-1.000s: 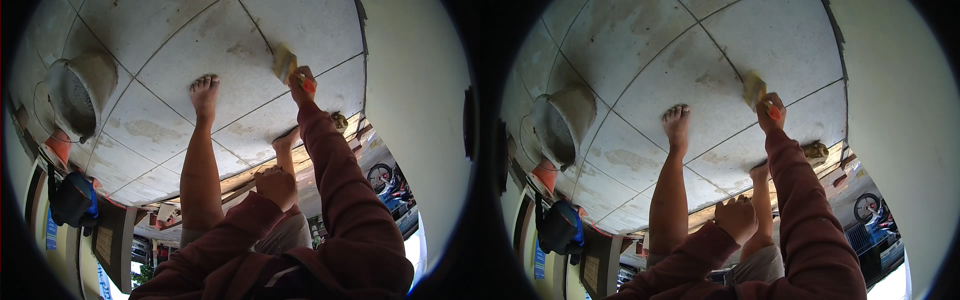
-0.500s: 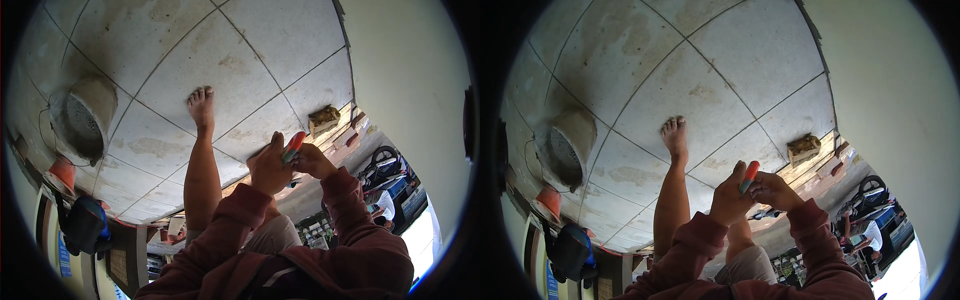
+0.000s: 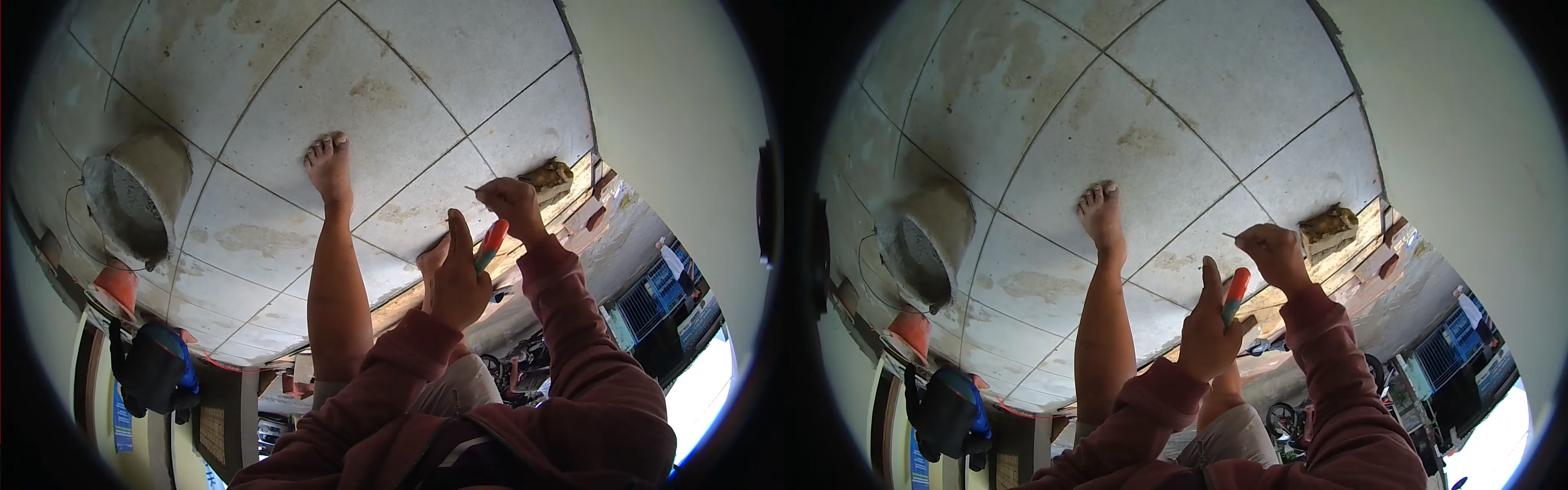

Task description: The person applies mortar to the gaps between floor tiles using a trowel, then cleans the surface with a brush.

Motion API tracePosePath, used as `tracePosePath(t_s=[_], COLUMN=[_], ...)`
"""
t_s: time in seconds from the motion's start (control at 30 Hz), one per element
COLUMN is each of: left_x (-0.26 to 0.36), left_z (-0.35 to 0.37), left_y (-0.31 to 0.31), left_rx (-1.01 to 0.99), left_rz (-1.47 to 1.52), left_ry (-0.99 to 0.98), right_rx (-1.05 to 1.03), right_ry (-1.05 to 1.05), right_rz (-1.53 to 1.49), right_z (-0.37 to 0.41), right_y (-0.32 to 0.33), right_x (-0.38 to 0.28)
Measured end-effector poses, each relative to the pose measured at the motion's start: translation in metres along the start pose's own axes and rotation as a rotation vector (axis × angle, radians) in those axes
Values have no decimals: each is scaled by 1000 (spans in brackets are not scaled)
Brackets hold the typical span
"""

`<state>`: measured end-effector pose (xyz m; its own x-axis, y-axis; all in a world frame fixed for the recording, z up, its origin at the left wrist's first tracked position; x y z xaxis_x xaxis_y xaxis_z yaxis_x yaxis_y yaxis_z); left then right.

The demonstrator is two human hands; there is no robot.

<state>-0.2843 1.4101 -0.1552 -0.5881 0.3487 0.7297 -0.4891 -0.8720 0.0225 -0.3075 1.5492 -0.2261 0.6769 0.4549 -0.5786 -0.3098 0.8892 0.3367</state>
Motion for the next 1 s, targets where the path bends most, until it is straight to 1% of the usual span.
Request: tracePosePath(t_s=[0.03, 0.07, 0.1, 0.13, 0.17, 0.2, 0.23, 0.27, 0.3, 0.33, 0.37, 0.43, 0.47, 0.5, 0.57, 0.6, 0.63, 0.73, 0.8, 0.83, 0.9, 0.97, 1.0], left_x=[-2, -3, -7, -15, -37, -76, -109, -127, -127, -123, -99, -27, -15, -12, -17, -19, -20, -21, -22, -23, -24, -24, -25], left_z=[-1, -2, -6, -14, -33, -61, -81, -91, -92, -80, -57, 7, 17, 22, 18, 17, 16, 14, 17, 17, 18, 20, 21], left_y=[3, 6, 14, 29, 53, 81, 100, 107, 104, 86, 61, -8, -23, -31, -28, -27, -26, -27, -29, -28, -32, -38, -41], left_rx=[44, 20, 57, 183, 362, 507, 588, 598, 564, 484, 364, 9, -72, -100, -82, -76, -74, -74, -79, -83, -101, -141, -184], left_rz=[6, 16, -55, -249, -502, -760, -909, -947, -934, -848, -713, -308, -241, -225, -252, -263, -275, -293, -303, -311, -310, -281, -239], left_ry=[18, 92, 94, 21, -33, -33, -7, 14, 29, 38, 38, 77, 86, 92, 97, 99, 101, 102, 103, 107, 110, 117, 124], right_rx=[77, 117, 139, 160, 154, 106, 94, 63, 30, -14, -59, -45, -22, -31, 47, -21, -33, -56, 69, 47, -21, -3, -6], right_ry=[39, 204, 337, 427, 501, 450, 476, 472, 475, 448, 421, 403, 379, 372, 392, 323, 369, 325, 464, 354, 389, 361, 314], right_rz=[86, 180, 282, 289, 327, 333, 357, 404, 456, 458, 460, 517, 575, 573, 609, 520, 559, 614, 495, 490, 581, 586, 588], right_z=[-33, -69, -103, -135, -167, -202, -229, -254, -271, -284, -293, -301, -304, -303, -293, -288, -280, -282, -284, -290, -289, -275, -269], right_y=[6, 6, 3, -2, -8, -14, -20, -26, -33, -38, -43, -45, -44, -47, -44, -44, -45, -44, -44, -44, -49, -44, -42], right_x=[0, -14, -40, -62, -87, -99, -116, -124, -132, -134, -134, -131, -124, -116, -102, -87, -82, -73, -102, -102, -92, -59, -51])
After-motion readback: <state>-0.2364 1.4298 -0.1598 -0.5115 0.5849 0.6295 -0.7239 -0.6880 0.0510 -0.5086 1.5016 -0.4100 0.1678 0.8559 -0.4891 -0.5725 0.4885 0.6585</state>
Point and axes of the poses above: each hand's wrist, its own z-axis away from the middle knuckle, its own y-axis out of the back of the hand, x = y × z, the point moved 9 cm from there along -z, towards the middle knuckle, and after that the axes turned 1 degree about -x, right-handed, at the moved point
